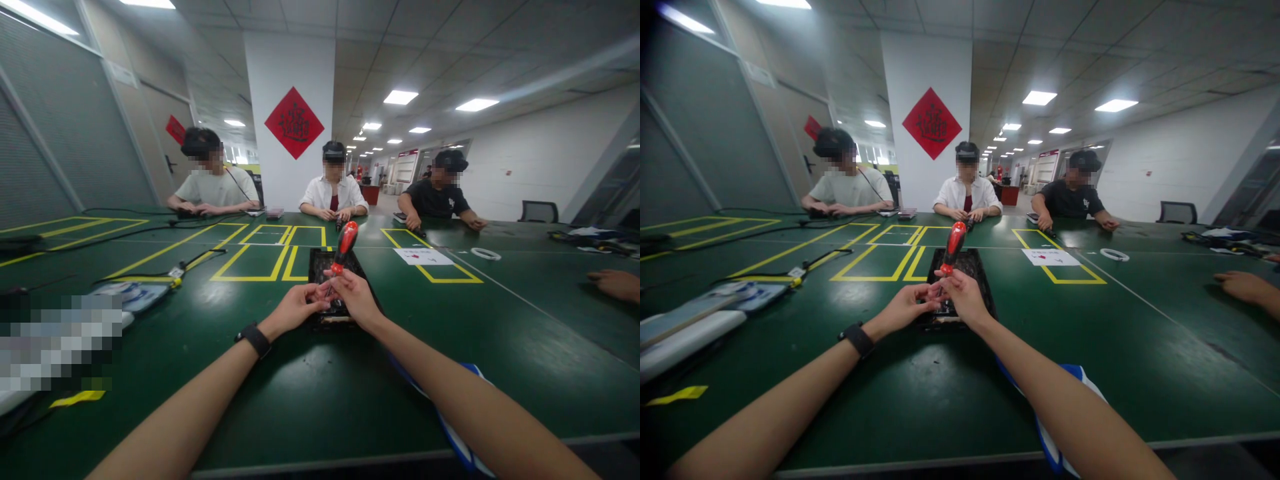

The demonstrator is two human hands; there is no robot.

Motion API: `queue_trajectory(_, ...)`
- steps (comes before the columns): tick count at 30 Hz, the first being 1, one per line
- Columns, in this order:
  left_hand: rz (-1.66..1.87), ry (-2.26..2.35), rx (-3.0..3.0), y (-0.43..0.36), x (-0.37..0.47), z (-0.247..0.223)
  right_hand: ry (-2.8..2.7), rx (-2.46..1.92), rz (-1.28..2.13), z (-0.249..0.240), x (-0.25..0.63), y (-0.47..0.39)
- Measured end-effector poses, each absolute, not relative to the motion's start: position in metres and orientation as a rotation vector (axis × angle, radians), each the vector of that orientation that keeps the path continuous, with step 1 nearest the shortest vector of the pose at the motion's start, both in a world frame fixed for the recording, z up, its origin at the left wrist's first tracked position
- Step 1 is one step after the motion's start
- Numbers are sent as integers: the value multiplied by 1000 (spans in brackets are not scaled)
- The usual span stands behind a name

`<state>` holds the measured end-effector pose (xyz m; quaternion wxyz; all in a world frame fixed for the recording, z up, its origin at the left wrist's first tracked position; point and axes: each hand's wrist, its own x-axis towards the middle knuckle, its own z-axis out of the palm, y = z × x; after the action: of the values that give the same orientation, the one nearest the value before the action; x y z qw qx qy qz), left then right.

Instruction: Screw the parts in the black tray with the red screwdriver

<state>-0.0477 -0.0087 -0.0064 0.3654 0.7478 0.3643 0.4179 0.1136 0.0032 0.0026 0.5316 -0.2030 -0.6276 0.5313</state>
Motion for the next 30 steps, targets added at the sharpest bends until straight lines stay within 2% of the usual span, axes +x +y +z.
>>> queue_trajectory(5, 944, 771, 1841, -11, -50, -2, -1503, -510, 1279, 1, 113, 7)
queue_trajectory(11, 1096, 955, 1941, -7, -49, -5, -1463, -496, 1284, 0, 111, 7)
queue_trajectory(20, 916, 765, 1806, -7, -51, -3, -1516, -519, 1332, 0, 114, 7)
queue_trajectory(26, 1135, 1013, 1928, -8, -44, -7, -1433, -530, 1244, -3, 113, 9)
queue_trajectory(30, 1119, 1021, 1918, -9, -44, -6, -1430, -525, 1269, 0, 114, 7)
